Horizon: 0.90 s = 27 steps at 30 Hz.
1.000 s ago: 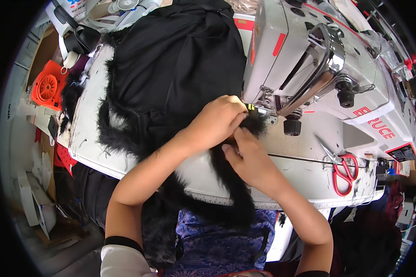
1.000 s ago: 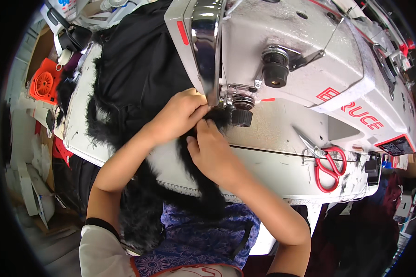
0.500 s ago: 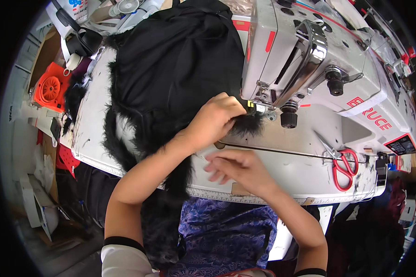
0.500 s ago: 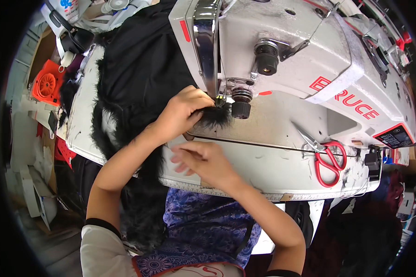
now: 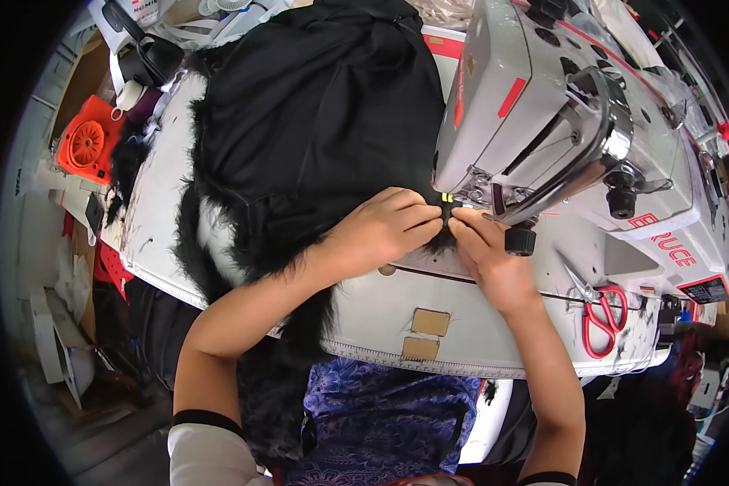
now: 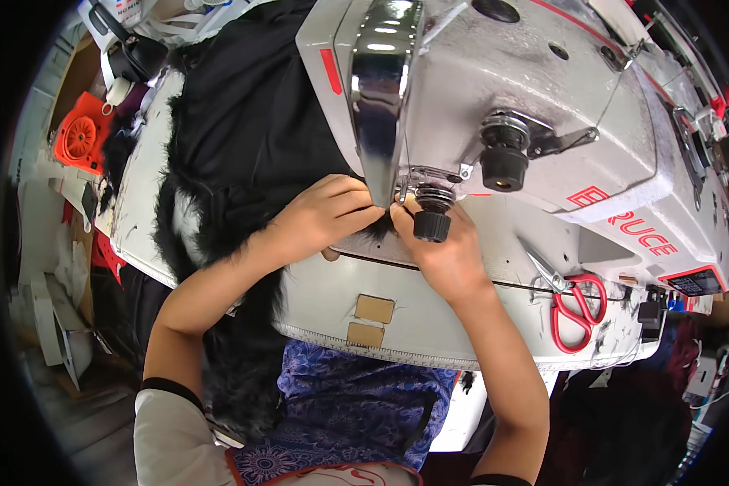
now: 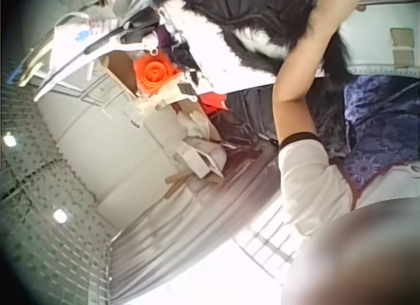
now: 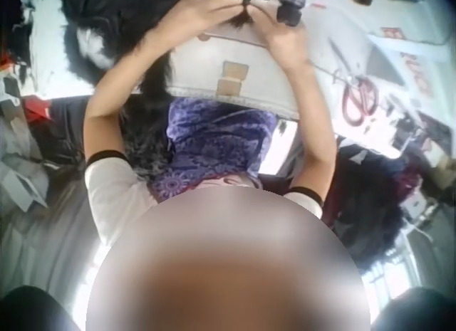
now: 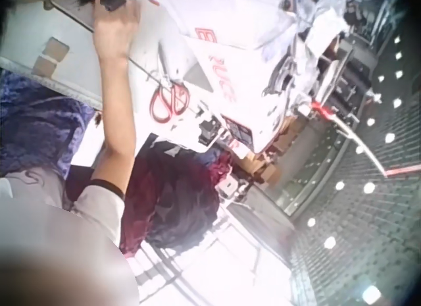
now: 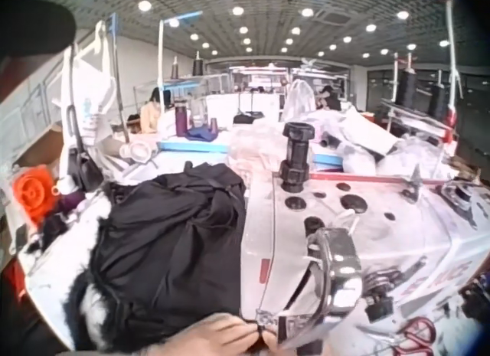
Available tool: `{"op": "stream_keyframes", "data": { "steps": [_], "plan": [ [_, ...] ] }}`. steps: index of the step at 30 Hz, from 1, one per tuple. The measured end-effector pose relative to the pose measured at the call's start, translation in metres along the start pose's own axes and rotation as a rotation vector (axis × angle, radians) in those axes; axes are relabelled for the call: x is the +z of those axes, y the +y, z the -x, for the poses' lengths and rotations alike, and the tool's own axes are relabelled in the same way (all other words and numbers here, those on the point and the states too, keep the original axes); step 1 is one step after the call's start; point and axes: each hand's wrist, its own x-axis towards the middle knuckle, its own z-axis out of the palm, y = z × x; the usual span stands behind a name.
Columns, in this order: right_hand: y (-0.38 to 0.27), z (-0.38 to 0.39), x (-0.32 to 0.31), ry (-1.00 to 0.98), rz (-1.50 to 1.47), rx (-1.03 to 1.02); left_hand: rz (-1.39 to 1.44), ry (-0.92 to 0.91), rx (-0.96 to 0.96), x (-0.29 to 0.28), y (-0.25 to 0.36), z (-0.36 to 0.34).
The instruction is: Sewing black faux fur trim onto a fabric garment using an industrial sewing machine.
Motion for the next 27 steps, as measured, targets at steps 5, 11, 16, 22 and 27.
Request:
{"op": "stream_keyframes", "data": {
  "steps": [5,11,16,22,27],
  "plan": [
    [0.007,0.002,0.001,-0.004,-0.008,0.087,-0.142,0.018,0.025,0.0,-0.005,-0.013],
    [0.008,0.002,0.007,-0.001,-0.045,0.126,-0.221,0.146,0.09,0.008,-0.015,-0.014],
    [0.006,0.0,0.006,-0.069,0.0,0.162,-0.272,0.116,0.045,0.003,-0.005,-0.012],
    [0.008,0.001,0.01,0.022,-0.025,0.145,-0.125,0.044,-0.105,-0.001,-0.004,-0.01],
    [0.008,0.001,0.008,-0.009,-0.052,0.195,-0.198,-0.063,-0.131,-0.003,0.003,-0.011]
  ]
}}
